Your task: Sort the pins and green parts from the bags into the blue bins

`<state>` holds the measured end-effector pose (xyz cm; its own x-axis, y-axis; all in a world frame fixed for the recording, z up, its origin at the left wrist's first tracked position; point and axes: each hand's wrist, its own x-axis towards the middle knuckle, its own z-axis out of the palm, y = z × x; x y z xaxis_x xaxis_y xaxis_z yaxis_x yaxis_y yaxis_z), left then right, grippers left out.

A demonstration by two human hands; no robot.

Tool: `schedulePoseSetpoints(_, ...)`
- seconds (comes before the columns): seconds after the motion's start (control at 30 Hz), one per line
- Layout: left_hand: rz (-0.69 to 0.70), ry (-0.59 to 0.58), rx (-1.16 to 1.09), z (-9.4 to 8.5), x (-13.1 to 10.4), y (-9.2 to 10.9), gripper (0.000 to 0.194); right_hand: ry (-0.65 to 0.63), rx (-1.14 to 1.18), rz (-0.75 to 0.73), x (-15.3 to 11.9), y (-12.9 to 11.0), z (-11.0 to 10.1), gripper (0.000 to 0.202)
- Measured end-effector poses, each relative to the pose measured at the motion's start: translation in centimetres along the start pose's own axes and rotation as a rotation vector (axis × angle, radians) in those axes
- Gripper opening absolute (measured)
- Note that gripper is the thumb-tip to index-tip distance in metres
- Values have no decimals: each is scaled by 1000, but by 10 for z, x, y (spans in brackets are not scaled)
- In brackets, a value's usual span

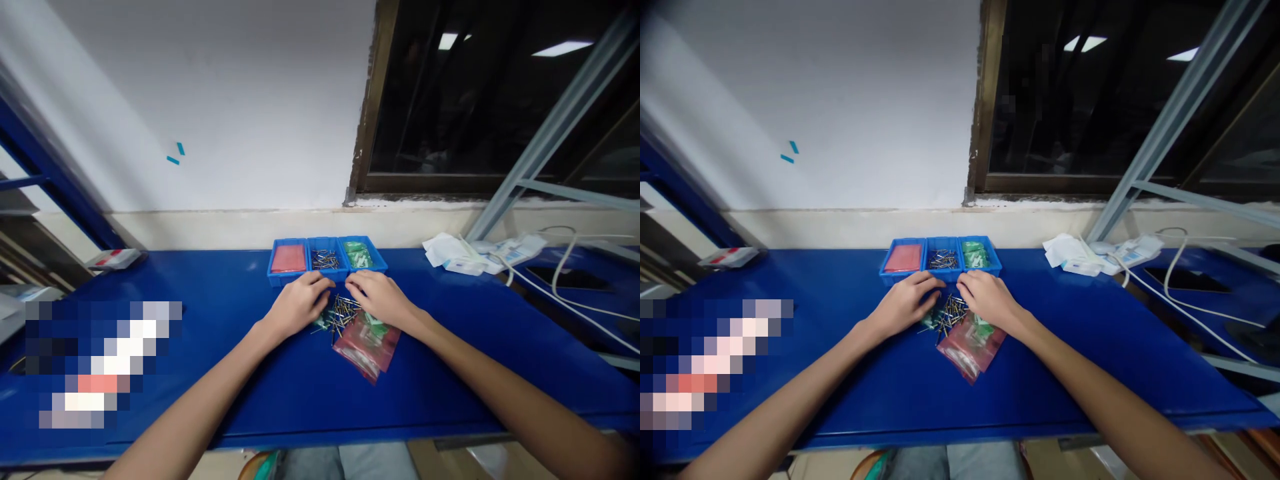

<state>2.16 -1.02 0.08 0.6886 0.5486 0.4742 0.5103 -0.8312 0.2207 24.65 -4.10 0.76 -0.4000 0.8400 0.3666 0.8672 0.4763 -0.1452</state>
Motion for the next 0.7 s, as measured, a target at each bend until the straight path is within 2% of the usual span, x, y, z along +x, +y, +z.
schedulePoseSetpoints(0.27,99,-164,-23,8,0,10,25,-58,46,106,4,-2,-19,18)
schedulePoseSetpoints(0.5,65,-143,9,8,1,6,27,-229,109,138,2,8,-17,4)
schedulePoseSetpoints(0.6,28,-121,21,13,0,-2,30,-251,146,140,2,9,-11,2)
schedulePoseSetpoints(0.7,-8,-110,5,18,-1,-9,33,-220,125,130,2,7,-6,8)
